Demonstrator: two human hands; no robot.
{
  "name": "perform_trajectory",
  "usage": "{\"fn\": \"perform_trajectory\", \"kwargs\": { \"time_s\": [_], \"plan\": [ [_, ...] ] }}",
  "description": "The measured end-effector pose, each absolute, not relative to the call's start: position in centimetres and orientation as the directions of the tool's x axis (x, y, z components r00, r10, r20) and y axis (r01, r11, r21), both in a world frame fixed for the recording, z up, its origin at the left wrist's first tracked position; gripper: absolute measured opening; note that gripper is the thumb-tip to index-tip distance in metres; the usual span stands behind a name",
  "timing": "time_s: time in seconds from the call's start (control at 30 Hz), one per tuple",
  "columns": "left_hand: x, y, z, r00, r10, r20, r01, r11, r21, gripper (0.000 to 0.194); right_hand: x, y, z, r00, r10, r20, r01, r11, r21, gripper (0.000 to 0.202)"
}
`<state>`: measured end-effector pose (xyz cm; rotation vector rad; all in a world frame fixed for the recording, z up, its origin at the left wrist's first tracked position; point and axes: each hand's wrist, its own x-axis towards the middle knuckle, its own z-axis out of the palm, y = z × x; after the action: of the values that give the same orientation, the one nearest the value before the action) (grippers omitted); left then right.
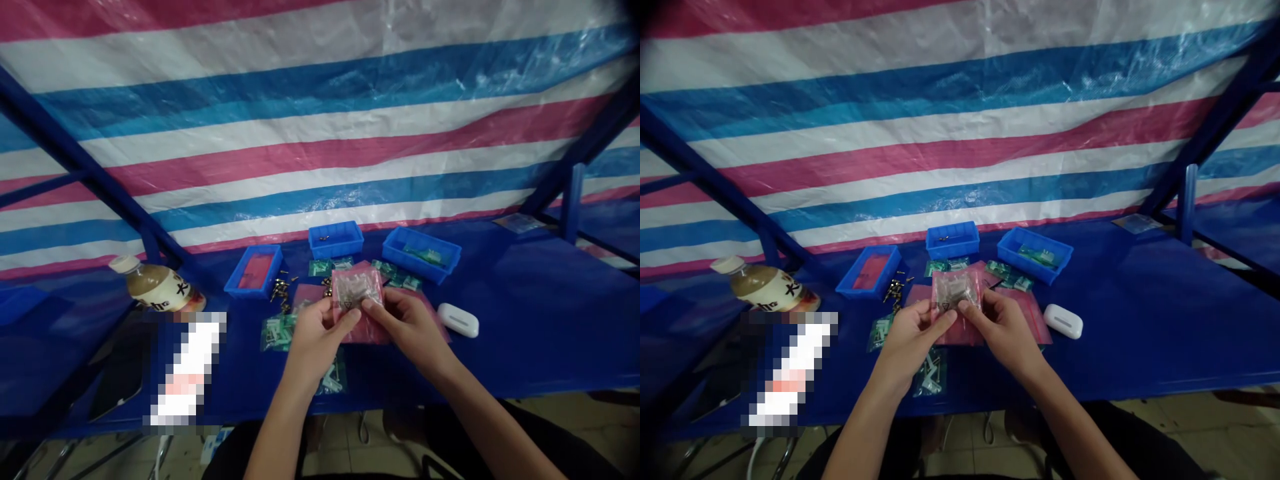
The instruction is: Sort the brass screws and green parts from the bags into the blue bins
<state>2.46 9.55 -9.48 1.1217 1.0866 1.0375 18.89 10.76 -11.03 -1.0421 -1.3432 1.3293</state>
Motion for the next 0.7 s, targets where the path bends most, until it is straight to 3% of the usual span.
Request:
{"fn": "perform_trajectory", "kwargs": {
  "time_s": [0.33,0.47,0.57,0.7],
  "plan": [
    [2.3,9.3,-9.6,0.061,0.988,-0.141,0.041,0.139,0.989,0.035,18.9,10.5,-10.4,-0.374,0.926,0.046,0.037,0.065,-0.997,0.036],
    [2.3,9.4,-9.9,0.103,0.983,-0.154,0.07,0.148,0.987,0.033,20.1,10.5,-9.6,-0.25,0.965,0.078,0.237,0.14,-0.961,0.028],
    [2.1,9.7,-9.9,0.024,0.988,-0.155,0.061,0.153,0.986,0.038,21.4,10.4,-8.7,-0.189,0.968,0.168,0.384,0.23,-0.894,0.022],
    [2.1,9.9,-9.8,-0.1,0.991,-0.089,0.041,0.094,0.995,0.035,22.3,10.1,-8.0,-0.109,0.955,0.276,0.342,0.297,-0.892,0.022]
  ]
}}
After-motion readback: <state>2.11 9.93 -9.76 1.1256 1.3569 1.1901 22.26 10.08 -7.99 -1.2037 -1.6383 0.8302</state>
